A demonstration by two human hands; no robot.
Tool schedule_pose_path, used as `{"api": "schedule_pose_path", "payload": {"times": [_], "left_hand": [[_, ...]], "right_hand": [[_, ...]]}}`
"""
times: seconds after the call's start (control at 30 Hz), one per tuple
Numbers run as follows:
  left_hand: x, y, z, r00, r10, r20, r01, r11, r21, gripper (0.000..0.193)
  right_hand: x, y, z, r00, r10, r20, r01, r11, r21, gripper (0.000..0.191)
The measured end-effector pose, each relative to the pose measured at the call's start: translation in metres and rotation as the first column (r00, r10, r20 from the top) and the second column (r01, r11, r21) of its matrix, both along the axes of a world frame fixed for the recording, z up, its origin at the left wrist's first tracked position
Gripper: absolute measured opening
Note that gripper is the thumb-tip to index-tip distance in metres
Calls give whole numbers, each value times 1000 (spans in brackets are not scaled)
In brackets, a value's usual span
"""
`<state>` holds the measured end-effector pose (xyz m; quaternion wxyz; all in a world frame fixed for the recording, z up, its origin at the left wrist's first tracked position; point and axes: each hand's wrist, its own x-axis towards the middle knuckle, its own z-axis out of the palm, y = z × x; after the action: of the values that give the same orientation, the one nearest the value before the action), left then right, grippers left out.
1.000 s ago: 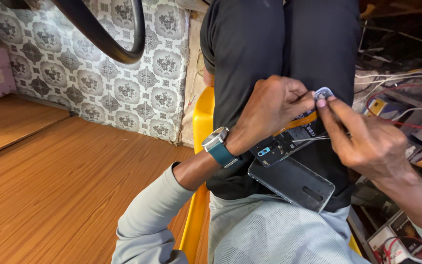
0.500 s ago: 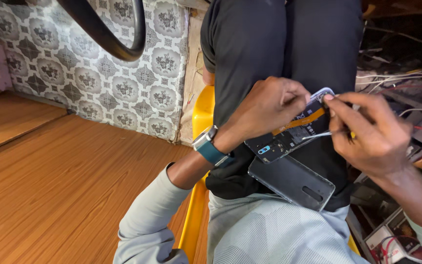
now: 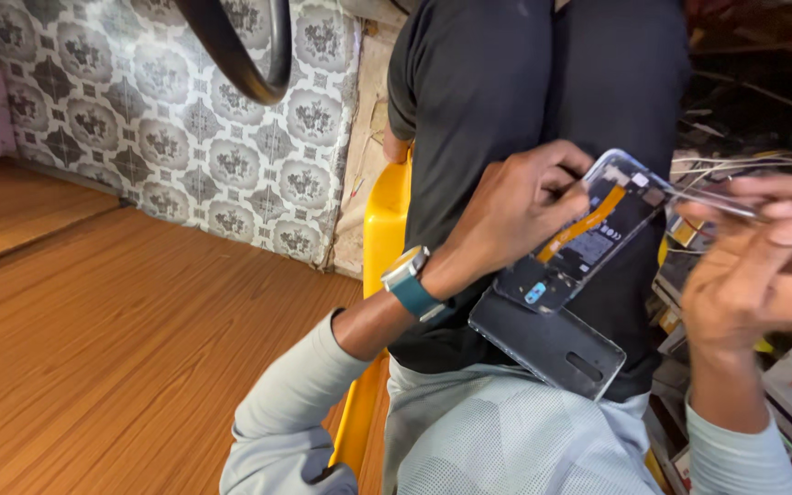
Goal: The person repairs a smartphone while seated, using a metal tool to pry open the back cover and separate the screen. They then apply adhesive from a tube along the edges of the phone's internal frame.
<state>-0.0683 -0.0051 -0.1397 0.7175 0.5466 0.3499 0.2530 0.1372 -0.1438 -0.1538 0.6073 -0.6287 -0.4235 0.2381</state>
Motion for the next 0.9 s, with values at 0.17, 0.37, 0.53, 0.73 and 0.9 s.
{"api": "schedule_pose_path", "payload": {"times": [0.17, 0.37, 0.53, 0.73, 0.9], "left_hand": [[-8, -9, 11, 990, -14, -137, 17, 1000, 19, 44], [-10, -13, 10, 991, 94, -96, -103, 991, -90, 28], [-6, -11, 1, 988, 81, -134, -85, 996, -20, 26], [-7, -11, -7, 989, 45, -142, -50, 998, -36, 27], [-7, -8, -11, 991, 18, -129, -24, 999, -42, 27]], "right_hand": [[-14, 23, 11, 946, 153, 285, -168, 986, 26, 35], [-29, 31, 16, 967, 111, 231, -139, 984, 109, 43], [-42, 30, 23, 983, 167, 74, -170, 985, 39, 32], [-29, 41, 53, 591, 290, 752, -190, 957, -220, 15], [-27, 58, 53, 277, 274, 921, -312, 932, -183, 28]]}}
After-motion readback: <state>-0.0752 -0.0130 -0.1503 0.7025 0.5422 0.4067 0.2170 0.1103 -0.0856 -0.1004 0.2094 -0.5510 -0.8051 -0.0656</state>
